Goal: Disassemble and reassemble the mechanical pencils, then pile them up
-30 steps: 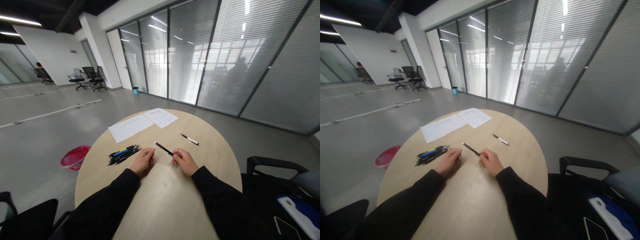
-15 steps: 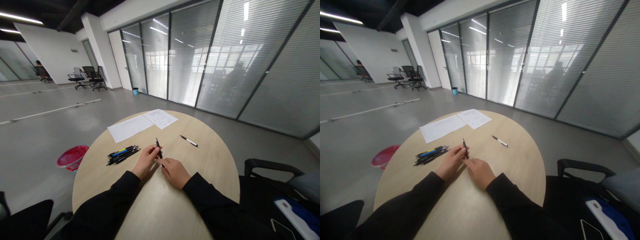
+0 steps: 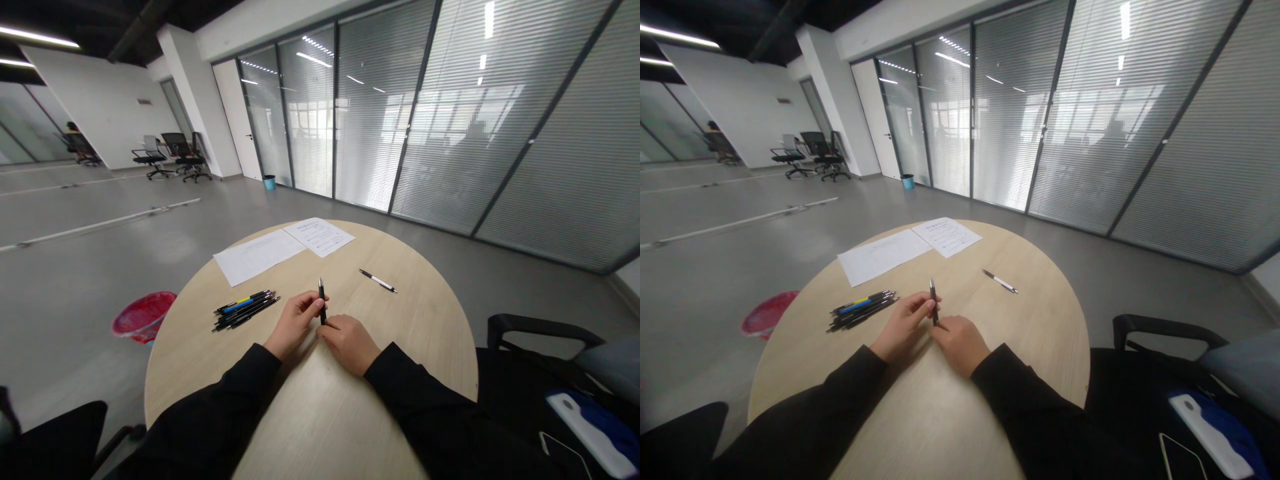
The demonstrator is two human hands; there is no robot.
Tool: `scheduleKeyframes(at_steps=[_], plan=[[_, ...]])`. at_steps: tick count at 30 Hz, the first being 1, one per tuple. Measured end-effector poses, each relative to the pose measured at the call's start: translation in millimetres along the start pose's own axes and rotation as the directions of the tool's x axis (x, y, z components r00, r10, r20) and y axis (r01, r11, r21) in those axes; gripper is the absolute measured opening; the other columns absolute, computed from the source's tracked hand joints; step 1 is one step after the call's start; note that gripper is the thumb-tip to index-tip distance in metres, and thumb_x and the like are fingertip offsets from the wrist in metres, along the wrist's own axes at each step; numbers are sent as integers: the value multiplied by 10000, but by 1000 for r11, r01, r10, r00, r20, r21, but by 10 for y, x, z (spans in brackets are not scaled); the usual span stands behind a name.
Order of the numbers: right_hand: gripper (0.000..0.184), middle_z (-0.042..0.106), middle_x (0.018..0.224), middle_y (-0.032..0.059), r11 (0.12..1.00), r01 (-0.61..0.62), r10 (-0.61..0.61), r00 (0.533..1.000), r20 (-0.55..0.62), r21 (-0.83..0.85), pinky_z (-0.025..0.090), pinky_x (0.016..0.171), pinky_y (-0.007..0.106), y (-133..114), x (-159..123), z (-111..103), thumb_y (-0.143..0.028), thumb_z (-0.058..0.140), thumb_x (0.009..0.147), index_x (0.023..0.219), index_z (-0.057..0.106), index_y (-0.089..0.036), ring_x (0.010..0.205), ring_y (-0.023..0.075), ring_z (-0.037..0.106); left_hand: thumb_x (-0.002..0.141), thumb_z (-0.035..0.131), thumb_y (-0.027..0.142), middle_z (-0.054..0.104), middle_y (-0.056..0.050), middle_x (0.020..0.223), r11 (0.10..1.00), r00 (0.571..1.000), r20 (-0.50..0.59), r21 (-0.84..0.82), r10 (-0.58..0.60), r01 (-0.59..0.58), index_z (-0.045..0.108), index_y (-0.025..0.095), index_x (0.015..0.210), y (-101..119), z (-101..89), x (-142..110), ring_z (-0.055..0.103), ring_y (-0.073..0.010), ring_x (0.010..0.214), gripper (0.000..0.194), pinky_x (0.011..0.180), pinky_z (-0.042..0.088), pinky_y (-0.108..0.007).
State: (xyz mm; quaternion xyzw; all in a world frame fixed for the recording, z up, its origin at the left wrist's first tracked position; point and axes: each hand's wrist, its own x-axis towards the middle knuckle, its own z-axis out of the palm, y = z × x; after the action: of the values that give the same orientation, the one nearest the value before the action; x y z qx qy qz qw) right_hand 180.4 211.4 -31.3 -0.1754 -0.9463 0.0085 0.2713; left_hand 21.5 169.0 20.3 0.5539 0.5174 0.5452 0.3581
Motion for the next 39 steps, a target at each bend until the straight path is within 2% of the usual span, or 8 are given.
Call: scheduleKeyframes(at_steps=[6,14,23,33,39], plan=[[163,597,800,51,999,5,-6,1000,14,53,354,689,286,-21,11,-46,-146,512,937,897,667,-176,770,175,518,859,623,412,548,-3,683,1000,1000,7,30,-4,4,683,118,872,28,-12,-19,495,-137,652,300,631,389,-260],[169,596,782,44,998,15,-16,1000,14,58,349,680,293,8,-21,28,-159,511,946,888,668,-183,757,175,517,859,617,425,542,0,671,999,1000,12,27,-21,21,686,129,872,-30,-25,-16,499,-140,652,304,635,389,-262],[141,592,820,51,994,5,-10,999,47,111,368,697,294,-31,16,-68,-165,528,922,921,668,-179,788,183,518,843,632,432,545,-2,674,999,999,2,5,-44,44,686,132,875,-15,-13,-19,505,-143,648,306,625,396,-259],[167,611,784,49,997,18,-20,999,30,79,371,696,287,-3,-4,-4,-168,522,950,925,686,-183,765,176,535,861,612,441,536,5,678,999,999,17,12,-38,38,665,134,892,-104,-34,-8,504,-137,646,313,626,395,-257],[165,611,789,50,995,10,-14,999,46,101,375,687,287,-21,13,-57,-155,523,936,905,683,-177,758,175,539,870,603,432,543,0,680,999,999,22,31,-42,42,662,137,898,-92,-37,-15,510,-141,650,303,624,401,-257]])
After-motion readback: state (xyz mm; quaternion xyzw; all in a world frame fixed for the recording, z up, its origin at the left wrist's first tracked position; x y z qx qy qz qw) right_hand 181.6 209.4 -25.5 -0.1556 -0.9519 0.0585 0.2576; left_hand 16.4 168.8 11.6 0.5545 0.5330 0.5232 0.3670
